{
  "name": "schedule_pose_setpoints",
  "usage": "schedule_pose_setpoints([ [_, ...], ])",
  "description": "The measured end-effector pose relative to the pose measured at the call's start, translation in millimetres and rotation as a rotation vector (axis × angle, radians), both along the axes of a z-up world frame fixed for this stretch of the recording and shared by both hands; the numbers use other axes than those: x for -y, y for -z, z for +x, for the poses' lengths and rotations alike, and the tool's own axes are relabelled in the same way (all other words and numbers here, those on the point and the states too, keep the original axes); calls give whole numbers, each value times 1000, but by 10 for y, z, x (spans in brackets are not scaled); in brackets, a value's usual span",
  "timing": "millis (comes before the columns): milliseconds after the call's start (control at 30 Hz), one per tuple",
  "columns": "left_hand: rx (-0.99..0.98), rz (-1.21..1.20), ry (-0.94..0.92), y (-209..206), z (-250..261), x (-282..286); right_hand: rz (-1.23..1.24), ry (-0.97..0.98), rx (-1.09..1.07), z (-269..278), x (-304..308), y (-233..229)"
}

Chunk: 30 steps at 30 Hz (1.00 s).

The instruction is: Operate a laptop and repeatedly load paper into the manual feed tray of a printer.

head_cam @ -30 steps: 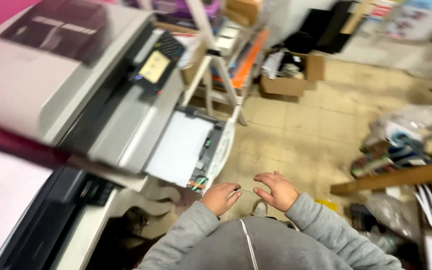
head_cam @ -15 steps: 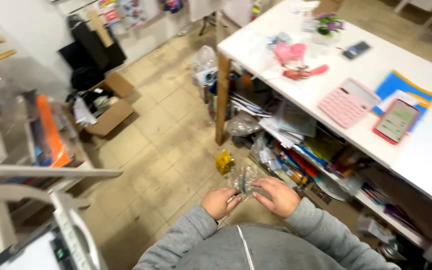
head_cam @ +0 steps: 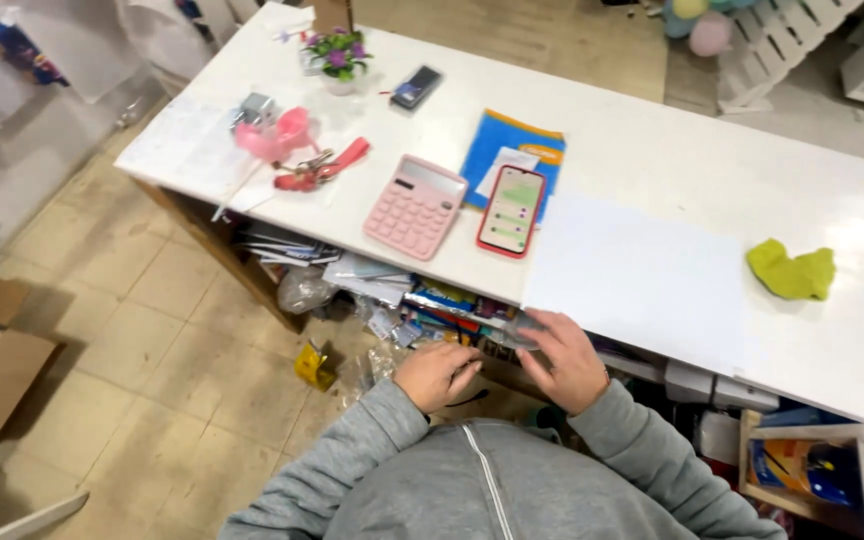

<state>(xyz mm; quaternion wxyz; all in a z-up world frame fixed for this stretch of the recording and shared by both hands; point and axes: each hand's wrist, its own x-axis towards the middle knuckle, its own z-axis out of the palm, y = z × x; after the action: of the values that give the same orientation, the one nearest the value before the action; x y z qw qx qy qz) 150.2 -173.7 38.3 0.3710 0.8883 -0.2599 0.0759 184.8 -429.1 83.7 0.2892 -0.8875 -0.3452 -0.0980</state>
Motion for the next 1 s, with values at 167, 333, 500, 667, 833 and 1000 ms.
schedule_pose_setpoints([
  [167, 67, -53, 5, -123, 333, 286, -125, 264, 302, 245, 530, 152],
  [333, 53, -131, -38, -258, 531, 338, -238, 334, 74, 318, 855, 394],
  [500, -42, -209, -19, -195, 749, 402, -78, 381, -64, 202, 874, 302],
  [667, -313, -241, 15, -218, 849, 491, 15, 541, -81, 44, 718, 132],
  [833, -911, -553, 140, 31, 985, 580, -10, 392, 17, -144, 558, 38],
  [1000, -854, -519, 84, 65, 953, 575, 34, 93, 111, -191, 478, -149],
])
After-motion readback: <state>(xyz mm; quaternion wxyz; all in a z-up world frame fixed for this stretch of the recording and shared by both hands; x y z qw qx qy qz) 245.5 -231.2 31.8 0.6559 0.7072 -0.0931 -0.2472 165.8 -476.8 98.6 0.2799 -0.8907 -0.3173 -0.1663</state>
